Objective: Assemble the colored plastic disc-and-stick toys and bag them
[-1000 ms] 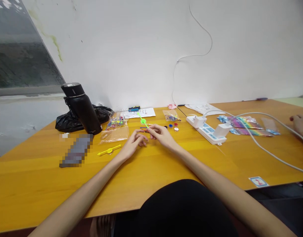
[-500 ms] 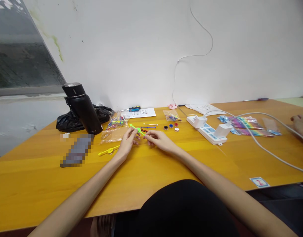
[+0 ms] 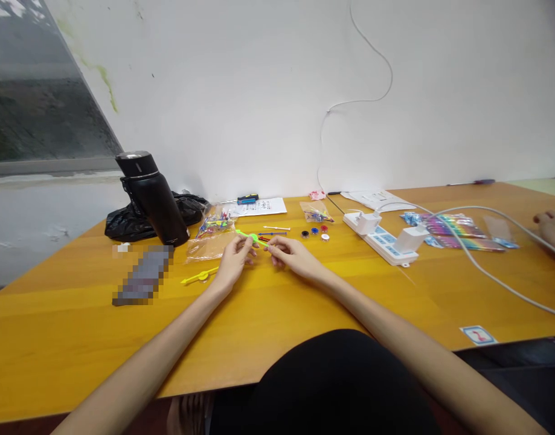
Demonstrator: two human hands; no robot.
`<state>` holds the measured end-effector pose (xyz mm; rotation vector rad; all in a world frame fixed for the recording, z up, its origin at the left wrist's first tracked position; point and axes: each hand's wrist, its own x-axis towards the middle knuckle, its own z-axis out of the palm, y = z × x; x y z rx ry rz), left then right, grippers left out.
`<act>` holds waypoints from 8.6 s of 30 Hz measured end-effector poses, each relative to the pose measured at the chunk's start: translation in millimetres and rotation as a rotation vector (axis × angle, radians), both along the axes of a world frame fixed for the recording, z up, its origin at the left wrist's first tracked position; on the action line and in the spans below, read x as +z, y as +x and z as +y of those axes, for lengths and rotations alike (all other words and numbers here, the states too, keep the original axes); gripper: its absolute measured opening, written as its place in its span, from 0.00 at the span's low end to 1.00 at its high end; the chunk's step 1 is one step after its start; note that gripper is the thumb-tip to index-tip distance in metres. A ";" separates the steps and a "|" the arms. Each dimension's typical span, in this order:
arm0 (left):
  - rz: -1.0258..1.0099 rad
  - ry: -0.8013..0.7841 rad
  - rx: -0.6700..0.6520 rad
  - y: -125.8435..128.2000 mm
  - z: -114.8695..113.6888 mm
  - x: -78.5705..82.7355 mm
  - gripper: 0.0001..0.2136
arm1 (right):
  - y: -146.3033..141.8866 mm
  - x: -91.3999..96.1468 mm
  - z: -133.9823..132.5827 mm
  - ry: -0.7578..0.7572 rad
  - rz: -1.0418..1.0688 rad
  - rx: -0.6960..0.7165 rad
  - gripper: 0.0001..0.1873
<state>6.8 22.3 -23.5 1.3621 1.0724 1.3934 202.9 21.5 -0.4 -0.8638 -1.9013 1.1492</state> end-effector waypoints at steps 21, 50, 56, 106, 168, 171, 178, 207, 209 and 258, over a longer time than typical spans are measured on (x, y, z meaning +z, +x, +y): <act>0.621 0.165 -0.412 7.8 -23.1 5.6 0.10 | -37.4 26.4 29.2 -0.299 0.024 0.012 0.11; 0.720 0.150 -0.277 3.7 -19.8 -0.5 0.13 | -123.3 39.8 49.2 0.152 -0.670 0.257 0.14; 0.659 0.170 -0.405 3.4 -21.3 6.4 0.10 | -49.9 59.2 53.4 0.312 -0.420 -0.031 0.18; 0.365 0.067 -0.395 5.6 -15.2 2.3 0.15 | 23.2 -2.5 -5.6 0.488 -0.279 0.001 0.12; -0.016 -0.131 -0.233 6.3 -14.9 13.2 0.21 | 23.6 -10.4 16.3 0.176 0.234 -0.308 0.15; -0.048 -0.133 -0.233 6.1 -14.9 13.2 0.20 | 24.8 -8.1 19.5 0.028 0.329 -0.274 0.18; -0.101 -0.146 -0.201 4.4 -11.3 8.3 0.23 | 22.1 -8.2 16.3 -0.087 0.285 -0.132 0.19; -0.055 -0.140 -0.220 6.0 -16.7 16.1 0.24 | 18.5 -14.0 8.7 0.165 0.055 -0.226 0.13; -0.050 -0.136 -0.207 5.5 -16.2 15.2 0.23 | 17.9 -13.1 7.2 0.186 0.046 -0.212 0.13; 0.057 -0.008 -0.231 7.0 -15.2 16.0 0.21 | 12.3 -6.5 -12.3 0.059 -0.026 0.133 0.20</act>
